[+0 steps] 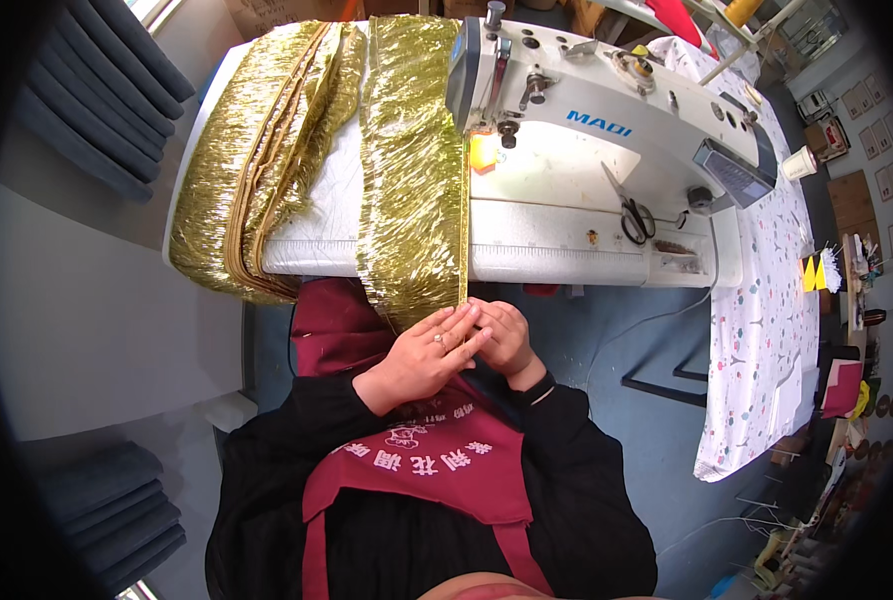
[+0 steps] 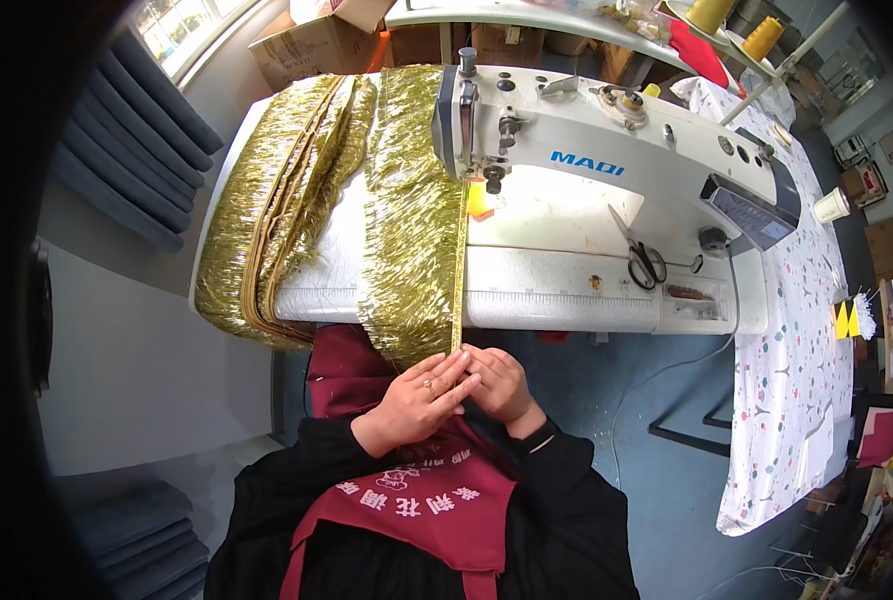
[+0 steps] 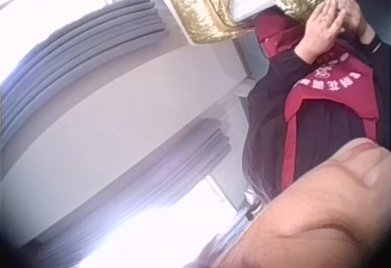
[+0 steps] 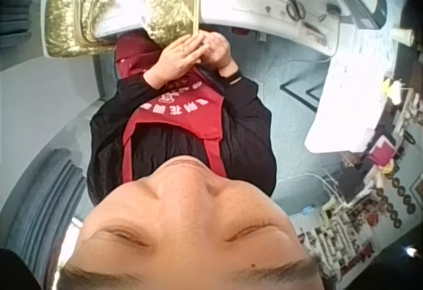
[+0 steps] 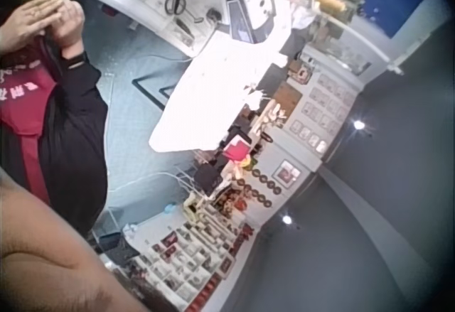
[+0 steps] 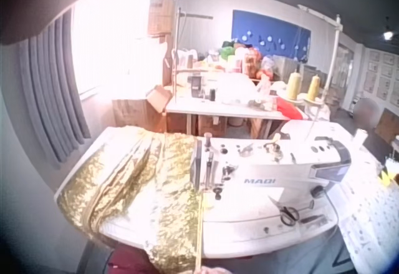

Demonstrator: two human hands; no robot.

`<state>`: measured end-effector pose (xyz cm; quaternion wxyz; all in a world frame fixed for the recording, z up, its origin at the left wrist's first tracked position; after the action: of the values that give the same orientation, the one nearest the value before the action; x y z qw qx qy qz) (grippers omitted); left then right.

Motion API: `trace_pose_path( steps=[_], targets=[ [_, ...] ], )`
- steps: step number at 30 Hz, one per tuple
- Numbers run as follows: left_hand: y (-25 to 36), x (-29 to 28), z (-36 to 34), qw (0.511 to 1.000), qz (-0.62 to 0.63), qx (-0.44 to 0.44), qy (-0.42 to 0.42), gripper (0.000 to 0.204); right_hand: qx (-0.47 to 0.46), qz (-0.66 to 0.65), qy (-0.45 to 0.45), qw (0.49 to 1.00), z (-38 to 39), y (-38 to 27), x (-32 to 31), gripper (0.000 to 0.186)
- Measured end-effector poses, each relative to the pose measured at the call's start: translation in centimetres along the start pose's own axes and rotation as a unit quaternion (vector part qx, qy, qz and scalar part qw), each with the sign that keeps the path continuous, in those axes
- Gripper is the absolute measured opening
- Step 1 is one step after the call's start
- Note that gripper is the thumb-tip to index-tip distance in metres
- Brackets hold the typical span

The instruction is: The person aligns a gold sequined fabric strip with a zipper on a sewing machine, sews the seam, and trims the excess zipper with scissors. The process is repeated for multiple sections of the fabric.

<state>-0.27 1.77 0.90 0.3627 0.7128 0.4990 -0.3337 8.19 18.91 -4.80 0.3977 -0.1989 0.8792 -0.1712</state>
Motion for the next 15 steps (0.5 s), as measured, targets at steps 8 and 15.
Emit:
trace_pose_path(
  steps=[8,15],
  targets=[
    [-0.4,-0.4,0.0,1.0,-0.021,0.006,-0.015,0.057,0.001,-0.013,0.01,1.0,-0.6,-0.2,0.3,0.015],
    [-1.2,-2.0,-1.1,0.998,-0.037,0.053,0.018,0.056,0.008,-0.014,0.039,0.999,-1.3,-0.8,-0.5,0.016]
  ],
)
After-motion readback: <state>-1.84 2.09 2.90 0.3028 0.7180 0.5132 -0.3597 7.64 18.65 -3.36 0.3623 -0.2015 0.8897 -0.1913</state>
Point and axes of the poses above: each hand's wrist, its own z-axis away from the middle knuckle, its own x-axis out of the palm, y = z × x, the point moved 2 cm from there along -z, towards the middle knuckle, and after that the axes turned 15 degrees about x, right-handed, at the moved point
